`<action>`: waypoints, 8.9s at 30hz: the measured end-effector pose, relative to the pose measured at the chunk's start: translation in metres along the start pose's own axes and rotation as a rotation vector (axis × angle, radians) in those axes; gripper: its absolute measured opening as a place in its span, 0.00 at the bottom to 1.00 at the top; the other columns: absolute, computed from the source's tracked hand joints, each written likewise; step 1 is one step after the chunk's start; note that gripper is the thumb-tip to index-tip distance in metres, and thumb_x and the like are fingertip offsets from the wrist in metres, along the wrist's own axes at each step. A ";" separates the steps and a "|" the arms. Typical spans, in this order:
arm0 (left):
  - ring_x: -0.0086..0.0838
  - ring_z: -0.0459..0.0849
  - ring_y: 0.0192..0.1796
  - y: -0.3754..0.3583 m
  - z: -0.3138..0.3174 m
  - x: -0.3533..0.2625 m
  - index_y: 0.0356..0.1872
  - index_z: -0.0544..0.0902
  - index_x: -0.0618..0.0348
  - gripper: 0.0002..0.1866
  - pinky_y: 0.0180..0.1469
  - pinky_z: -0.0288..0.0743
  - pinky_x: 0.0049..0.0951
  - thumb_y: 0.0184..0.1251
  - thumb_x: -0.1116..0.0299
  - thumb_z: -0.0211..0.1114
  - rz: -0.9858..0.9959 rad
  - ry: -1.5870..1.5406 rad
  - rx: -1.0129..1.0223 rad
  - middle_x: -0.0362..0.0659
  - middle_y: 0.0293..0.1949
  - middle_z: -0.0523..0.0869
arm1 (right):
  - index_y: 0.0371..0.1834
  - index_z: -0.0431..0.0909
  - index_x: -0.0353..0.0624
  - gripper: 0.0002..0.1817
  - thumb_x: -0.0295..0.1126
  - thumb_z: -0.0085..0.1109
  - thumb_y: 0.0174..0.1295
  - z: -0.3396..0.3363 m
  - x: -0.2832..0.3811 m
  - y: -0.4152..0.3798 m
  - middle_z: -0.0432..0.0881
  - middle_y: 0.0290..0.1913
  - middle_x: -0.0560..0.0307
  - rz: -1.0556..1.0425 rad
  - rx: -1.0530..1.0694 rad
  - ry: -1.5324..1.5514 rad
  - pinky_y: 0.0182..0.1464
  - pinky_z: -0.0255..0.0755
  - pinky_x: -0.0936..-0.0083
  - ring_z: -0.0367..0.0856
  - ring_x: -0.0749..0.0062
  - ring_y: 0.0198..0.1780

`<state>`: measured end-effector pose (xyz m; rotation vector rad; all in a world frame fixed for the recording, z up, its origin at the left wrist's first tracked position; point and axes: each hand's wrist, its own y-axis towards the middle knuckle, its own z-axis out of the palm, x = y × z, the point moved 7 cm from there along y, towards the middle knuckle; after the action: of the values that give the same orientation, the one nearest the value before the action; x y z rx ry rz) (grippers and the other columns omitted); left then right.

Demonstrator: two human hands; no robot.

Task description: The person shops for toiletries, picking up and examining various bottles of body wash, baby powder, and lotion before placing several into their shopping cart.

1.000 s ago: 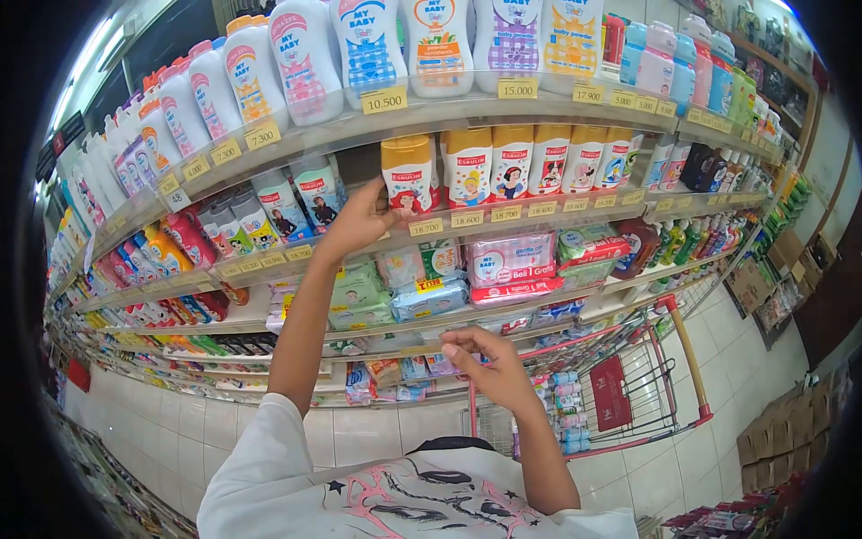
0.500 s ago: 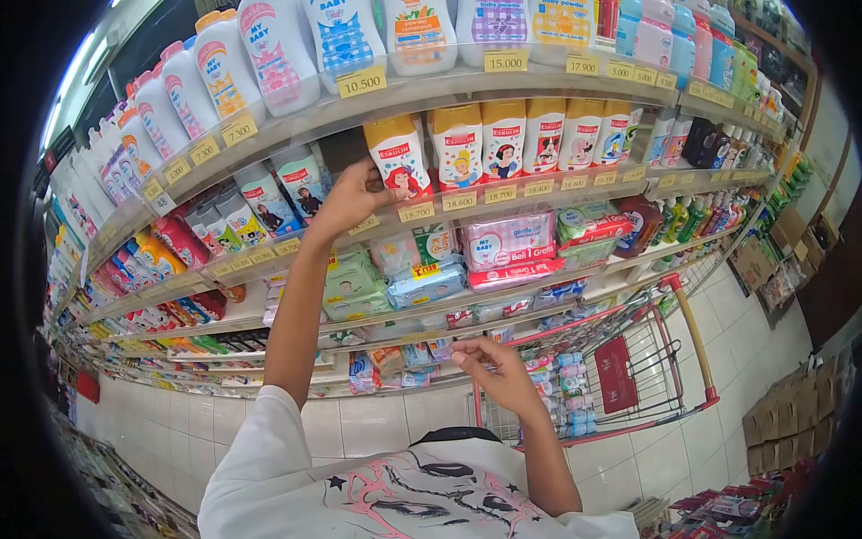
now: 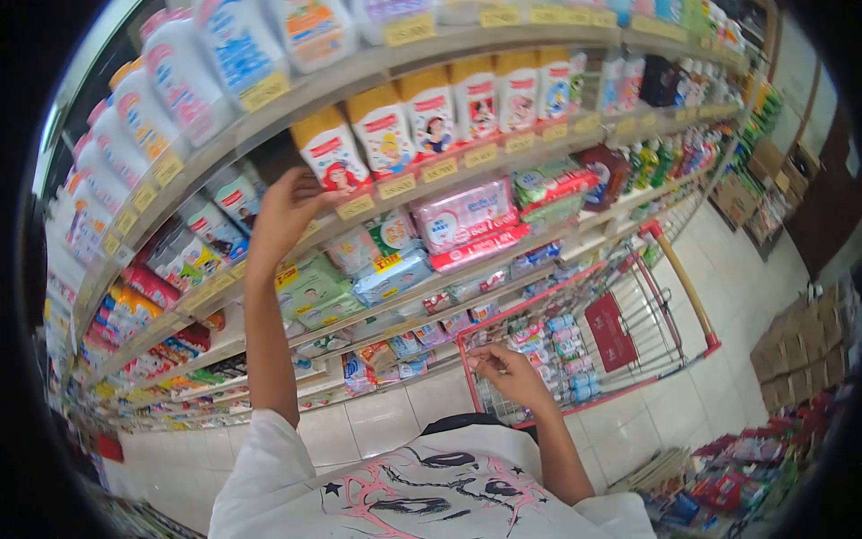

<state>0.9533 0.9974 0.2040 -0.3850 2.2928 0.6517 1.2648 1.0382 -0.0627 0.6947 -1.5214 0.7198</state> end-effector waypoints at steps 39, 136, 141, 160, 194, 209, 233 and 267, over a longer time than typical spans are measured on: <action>0.45 0.77 0.59 -0.366 0.596 0.150 0.63 0.62 0.64 0.27 0.52 0.75 0.38 0.60 0.79 0.55 -0.941 -0.208 -0.154 0.57 0.58 0.73 | 0.49 0.73 0.29 0.43 0.59 0.73 0.44 -0.229 -0.628 0.088 0.84 0.43 0.46 1.093 -0.323 0.187 0.39 0.79 0.61 0.85 0.58 0.44; 0.27 0.82 0.43 -0.738 -0.460 0.578 0.58 0.74 0.60 0.18 0.44 0.75 0.27 0.70 0.65 0.58 -0.833 -0.526 0.074 0.43 0.43 0.83 | 0.47 0.82 0.45 0.16 0.43 0.57 0.64 0.892 0.167 0.024 0.82 0.34 0.51 -0.688 -0.048 -0.695 0.35 0.76 0.63 0.82 0.56 0.37; 0.28 0.82 0.41 -0.695 -0.374 0.598 0.57 0.76 0.62 0.19 0.43 0.74 0.27 0.69 0.62 0.60 -0.706 -0.295 0.437 0.45 0.41 0.84 | 0.38 0.81 0.41 0.10 0.37 0.58 0.63 0.686 0.012 -0.092 0.81 0.32 0.48 -0.122 -0.450 -0.704 0.40 0.75 0.60 0.81 0.50 0.37; 0.41 0.82 0.53 -0.456 0.111 0.307 0.59 0.75 0.63 0.25 0.55 0.74 0.36 0.68 0.57 0.63 -0.253 -0.053 1.021 0.54 0.53 0.81 | 0.37 0.78 0.38 0.16 0.42 0.63 0.60 0.185 -0.094 -0.256 0.80 0.40 0.45 0.353 -0.838 -0.565 0.45 0.72 0.62 0.78 0.48 0.41; 0.63 0.49 0.73 -0.261 0.613 0.218 0.73 0.29 0.64 0.56 0.71 0.56 0.55 0.56 0.63 0.65 -0.595 0.128 0.478 0.65 0.74 0.40 | 0.47 0.71 0.44 0.18 0.40 0.66 0.61 -0.279 -0.533 0.049 0.77 0.40 0.59 0.786 -0.476 0.425 0.36 0.76 0.70 0.75 0.70 0.39; 0.62 0.76 0.57 -0.278 0.670 0.288 0.56 0.04 0.66 0.69 0.64 0.70 0.41 0.60 0.53 0.67 -0.576 -0.005 0.864 0.79 0.57 0.69 | 0.57 0.70 0.32 0.23 0.19 0.61 0.57 -0.346 0.216 0.139 0.81 0.51 0.50 -0.761 -0.348 -0.254 0.60 0.70 0.72 0.79 0.69 0.56; 0.48 0.64 0.71 -0.264 0.654 0.261 0.56 0.02 0.59 0.65 0.71 0.57 0.33 0.64 0.67 0.64 -0.474 -0.262 0.742 0.68 0.69 0.60 | 0.57 0.71 0.31 0.25 0.24 0.67 0.57 -0.357 0.243 0.255 0.81 0.51 0.52 -0.574 0.015 -0.162 0.56 0.72 0.74 0.78 0.72 0.54; 0.35 0.74 0.59 -0.277 0.611 0.210 0.71 0.38 0.59 0.39 0.60 0.69 0.33 0.73 0.67 0.56 -0.959 -0.289 0.810 0.54 0.63 0.63 | 0.45 0.77 0.38 0.17 0.36 0.64 0.56 -0.276 -0.627 0.065 0.81 0.38 0.53 0.848 -0.877 0.449 0.44 0.75 0.69 0.80 0.66 0.41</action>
<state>1.2688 1.0882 -0.4181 -0.8151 1.6187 -0.6387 1.4266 1.3039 -0.6764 -0.7712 -1.4759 0.6516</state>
